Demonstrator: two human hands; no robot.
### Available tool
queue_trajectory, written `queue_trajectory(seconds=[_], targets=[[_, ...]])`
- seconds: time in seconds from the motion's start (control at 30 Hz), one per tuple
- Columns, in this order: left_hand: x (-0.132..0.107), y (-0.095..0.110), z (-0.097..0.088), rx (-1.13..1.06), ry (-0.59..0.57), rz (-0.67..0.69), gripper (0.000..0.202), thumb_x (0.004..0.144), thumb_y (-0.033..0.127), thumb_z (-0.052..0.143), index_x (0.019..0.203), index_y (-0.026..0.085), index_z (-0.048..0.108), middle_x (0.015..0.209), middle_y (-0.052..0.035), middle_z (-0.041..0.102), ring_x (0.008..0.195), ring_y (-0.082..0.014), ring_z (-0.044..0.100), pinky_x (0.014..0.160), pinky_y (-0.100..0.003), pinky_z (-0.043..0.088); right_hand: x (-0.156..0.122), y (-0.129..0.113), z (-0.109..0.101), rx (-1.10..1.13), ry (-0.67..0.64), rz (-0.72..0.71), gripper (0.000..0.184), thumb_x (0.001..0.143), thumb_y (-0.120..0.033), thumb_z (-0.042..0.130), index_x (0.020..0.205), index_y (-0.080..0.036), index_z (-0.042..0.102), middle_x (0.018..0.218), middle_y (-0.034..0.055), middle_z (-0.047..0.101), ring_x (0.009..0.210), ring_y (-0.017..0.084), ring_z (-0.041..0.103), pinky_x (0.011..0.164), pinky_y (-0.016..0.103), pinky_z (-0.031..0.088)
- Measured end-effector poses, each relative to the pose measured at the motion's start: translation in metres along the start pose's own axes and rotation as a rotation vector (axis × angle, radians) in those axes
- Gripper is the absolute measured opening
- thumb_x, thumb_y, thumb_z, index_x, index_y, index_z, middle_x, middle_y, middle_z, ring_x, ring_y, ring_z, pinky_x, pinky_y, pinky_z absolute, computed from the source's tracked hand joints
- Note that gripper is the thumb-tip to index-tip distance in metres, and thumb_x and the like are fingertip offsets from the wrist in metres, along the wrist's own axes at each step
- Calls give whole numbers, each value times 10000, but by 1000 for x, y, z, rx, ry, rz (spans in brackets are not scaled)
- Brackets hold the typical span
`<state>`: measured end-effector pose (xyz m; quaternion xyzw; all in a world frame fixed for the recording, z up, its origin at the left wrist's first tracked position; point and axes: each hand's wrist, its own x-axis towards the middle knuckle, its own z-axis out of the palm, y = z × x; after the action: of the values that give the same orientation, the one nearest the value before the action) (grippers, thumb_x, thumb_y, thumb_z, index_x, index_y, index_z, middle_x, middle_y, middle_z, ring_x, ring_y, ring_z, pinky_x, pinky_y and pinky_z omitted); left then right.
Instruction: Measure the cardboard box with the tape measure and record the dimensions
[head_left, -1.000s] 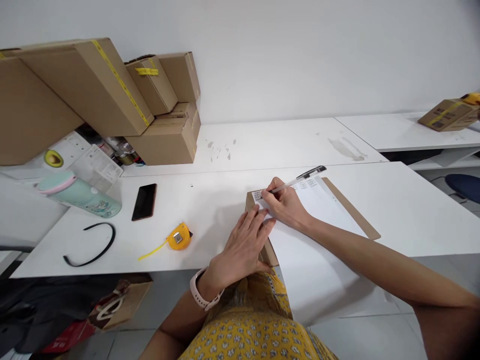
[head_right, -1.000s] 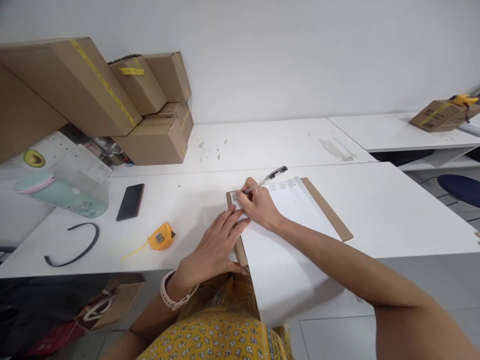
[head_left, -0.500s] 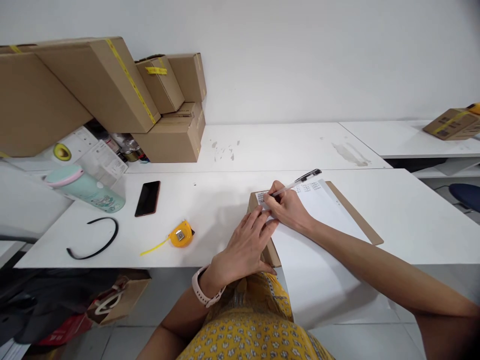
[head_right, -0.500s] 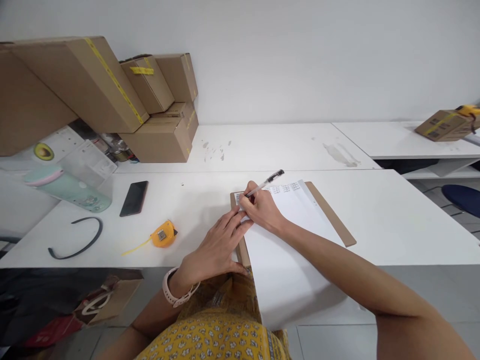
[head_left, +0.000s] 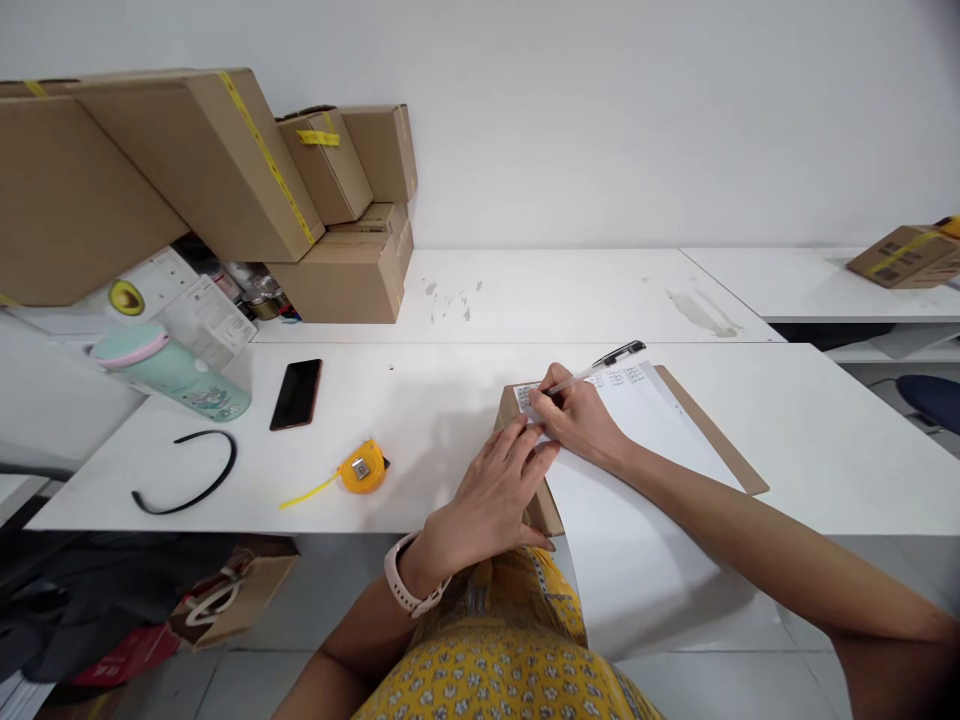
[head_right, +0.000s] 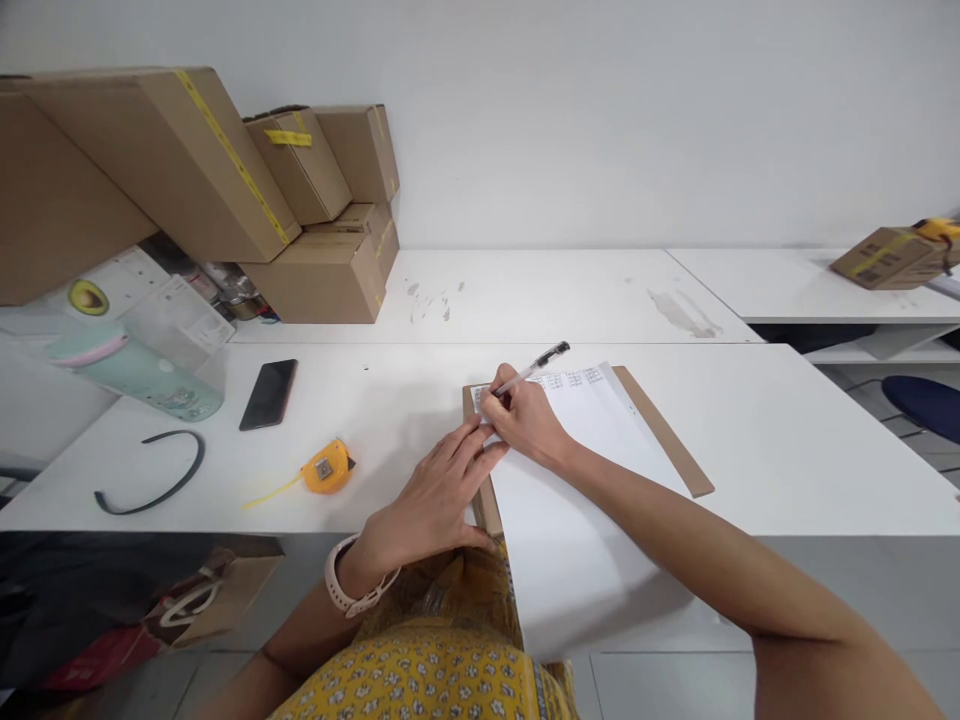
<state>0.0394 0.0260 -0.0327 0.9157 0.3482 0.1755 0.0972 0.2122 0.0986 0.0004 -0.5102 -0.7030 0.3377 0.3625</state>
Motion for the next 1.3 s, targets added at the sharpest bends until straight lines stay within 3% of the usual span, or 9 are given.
queue_trajectory(seconds=[0.23, 0.47, 0.97, 1.3], targets=[[0, -1, 0, -31, -11, -4, 1222, 614, 763, 797, 1534, 160, 264, 1554, -228, 390, 1534, -414, 216, 1194, -593, 358, 0, -1, -1, -10, 6, -1, 198, 863, -298, 550, 725, -237, 421, 547, -73, 446, 505, 102, 389, 505, 268, 309], [-1, 1, -1, -44, -54, -50, 1157, 650, 742, 795, 1515, 169, 284, 1654, -266, 198, 1563, -417, 111, 1177, -613, 356, 1, -1, -1, 6, 31, 22, 176, 863, -291, 556, 741, -237, 440, 539, -71, 445, 516, 111, 413, 519, 270, 312], [1, 4, -7, 15, -55, -35, 1149, 622, 760, 801, 1478, 148, 340, 1609, -269, 306, 1552, -415, 169, 1190, -583, 348, 0, 2, 0, 10, 38, 29, 176, 863, -292, 566, 749, -236, 444, 551, -74, 454, 523, 109, 416, 525, 272, 319], [-1, 1, -4, -7, -37, -34, 1157, 643, 766, 783, 1507, 182, 283, 1630, -246, 283, 1558, -397, 153, 1204, -559, 319, 1, 2, 0, 4, 30, 23, 173, 863, -305, 559, 753, -240, 442, 543, -71, 454, 510, 114, 410, 513, 271, 311]])
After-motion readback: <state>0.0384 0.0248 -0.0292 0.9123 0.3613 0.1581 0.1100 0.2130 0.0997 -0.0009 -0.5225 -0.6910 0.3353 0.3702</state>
